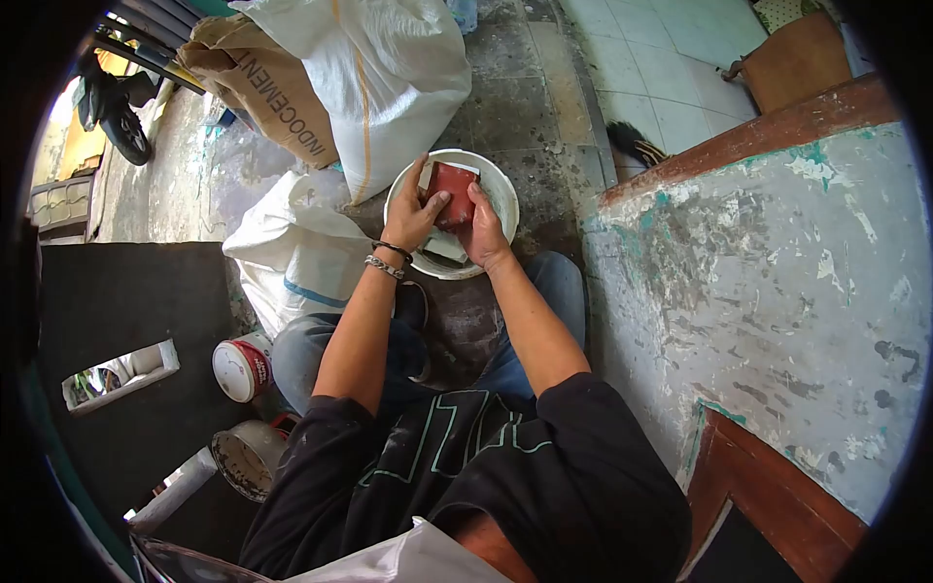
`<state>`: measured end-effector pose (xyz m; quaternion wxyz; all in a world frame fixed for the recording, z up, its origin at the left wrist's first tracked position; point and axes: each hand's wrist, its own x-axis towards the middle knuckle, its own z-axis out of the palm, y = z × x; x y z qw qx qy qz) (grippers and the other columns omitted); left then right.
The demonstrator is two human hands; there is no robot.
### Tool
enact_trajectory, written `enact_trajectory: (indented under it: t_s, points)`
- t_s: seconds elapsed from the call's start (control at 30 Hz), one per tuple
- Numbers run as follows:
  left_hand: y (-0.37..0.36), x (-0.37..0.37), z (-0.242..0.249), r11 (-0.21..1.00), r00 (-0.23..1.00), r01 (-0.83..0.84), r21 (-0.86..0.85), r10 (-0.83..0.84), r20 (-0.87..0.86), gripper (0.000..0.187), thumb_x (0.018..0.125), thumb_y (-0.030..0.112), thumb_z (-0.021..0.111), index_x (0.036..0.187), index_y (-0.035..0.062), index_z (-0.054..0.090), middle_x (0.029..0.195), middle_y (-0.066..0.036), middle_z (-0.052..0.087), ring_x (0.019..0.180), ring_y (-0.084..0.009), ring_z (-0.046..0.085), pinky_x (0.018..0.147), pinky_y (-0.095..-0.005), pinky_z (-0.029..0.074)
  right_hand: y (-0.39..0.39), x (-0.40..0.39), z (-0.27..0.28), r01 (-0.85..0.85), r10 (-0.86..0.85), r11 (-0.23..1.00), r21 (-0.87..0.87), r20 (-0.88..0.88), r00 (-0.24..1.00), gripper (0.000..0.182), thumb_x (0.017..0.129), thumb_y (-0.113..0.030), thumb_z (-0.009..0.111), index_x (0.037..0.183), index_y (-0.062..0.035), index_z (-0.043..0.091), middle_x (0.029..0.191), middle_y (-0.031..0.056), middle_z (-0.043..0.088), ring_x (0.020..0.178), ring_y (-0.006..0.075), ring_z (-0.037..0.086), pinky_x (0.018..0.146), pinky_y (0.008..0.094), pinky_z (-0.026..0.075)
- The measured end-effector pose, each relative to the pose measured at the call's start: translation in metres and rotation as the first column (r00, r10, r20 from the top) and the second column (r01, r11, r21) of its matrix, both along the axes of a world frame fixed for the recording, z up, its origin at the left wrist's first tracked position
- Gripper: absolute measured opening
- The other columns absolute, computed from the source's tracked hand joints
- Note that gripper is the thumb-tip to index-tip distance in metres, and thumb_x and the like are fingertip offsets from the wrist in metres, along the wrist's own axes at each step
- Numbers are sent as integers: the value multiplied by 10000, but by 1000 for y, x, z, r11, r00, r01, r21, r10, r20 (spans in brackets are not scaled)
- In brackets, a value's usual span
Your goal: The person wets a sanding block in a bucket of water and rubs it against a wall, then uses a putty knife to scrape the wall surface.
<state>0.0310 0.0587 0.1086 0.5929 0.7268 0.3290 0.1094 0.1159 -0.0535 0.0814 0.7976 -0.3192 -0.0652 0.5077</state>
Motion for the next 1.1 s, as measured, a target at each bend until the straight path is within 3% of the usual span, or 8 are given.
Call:
enact_trajectory:
  t_s: [0.1, 0.37, 0.57, 0.63, 0.67, 0.77, 0.97, 1.1]
  points:
    - [2, 5, -47, 981, 976, -7, 193, -35, 213, 616, 852, 298, 649, 1363, 65, 397, 948, -217, 664, 897, -366, 653, 759, -413, 493, 1, 3, 1, -16, 24, 998, 55, -141, 990, 491, 966, -405, 419, 1309, -55, 442, 1238, 104, 555, 1125, 236, 547, 984, 409, 411]
    - [-10, 4, -3, 884, 995, 70, 461, -29, -97, 484, 869, 442, 582, 1236, 148, 467, 926, -212, 660, 850, -402, 636, 690, -483, 485, -4, 10, 11, -55, 65, 997, 60, -183, 981, 411, 967, -367, 459, 1282, -104, 476, 1218, 59, 565, 1114, 196, 541, 975, 374, 419]
    - [-16, 16, 2, 904, 990, 92, 419, -38, -135, 431, 867, 477, 581, 1130, 136, 559, 1219, -203, 546, 1150, -338, 519, 898, -448, 421, -30, 33, 24, -156, 153, 986, -51, -71, 986, 436, 972, -346, 463, 1331, -98, 466, 1229, 69, 560, 1135, 202, 530, 971, 369, 420]
    - [-14, 14, -11, 638, 950, -103, 763, 291, -115, 463, 837, 479, 612, 1159, 150, 570, 1297, -198, 493, 1269, -306, 423, 1051, -557, 241, -48, 39, 39, 115, 278, 889, -443, 721, 634, 442, 960, -303, 501, 1328, -60, 475, 1227, 109, 561, 1138, 240, 531, 959, 370, 425]
    - [-11, 14, -26, 638, 885, -212, 741, 447, -132, 497, 820, 460, 616, 1197, 140, 562, 1359, -189, 437, 1330, -285, 350, 1082, -626, 70, -67, 46, 37, 359, 322, 873, -329, 943, 81, 474, 902, -274, 584, 1310, -51, 493, 1273, 151, 519, 1137, 309, 521, 949, 409, 422]
    - [-10, -3, -67, 518, 748, -282, 808, 646, -153, 472, 830, 385, 591, 1188, 79, 558, 1336, -165, 467, 1258, -306, 436, 1072, -624, 142, -140, 44, 102, 723, 780, 593, -355, 478, -404, 568, 783, -291, 679, 1305, -134, 519, 1349, 198, 423, 1181, 381, 444, 957, 506, 361]
    - [-1, -2, -62, 718, 716, -397, 572, 632, -297, 423, 820, 308, 582, 1183, 91, 561, 1166, -117, 617, 1086, -289, 579, 1035, -587, 273, -187, 50, 199, 922, 921, 385, 41, 49, -387, 571, 765, -216, 691, 1308, -169, 521, 1411, 134, 399, 1255, 297, 409, 990, 503, 321]
    - [0, 4, -71, 658, 674, -521, 544, 708, -211, 373, 817, 294, 576, 1131, 93, 597, 1123, -119, 639, 1018, -304, 614, 1018, -561, 314, -184, 96, 128, 894, 888, 449, -16, -103, -448, 429, 838, -168, 566, 1264, -121, 550, 1399, 121, 425, 1272, 268, 398, 1038, 453, 280]
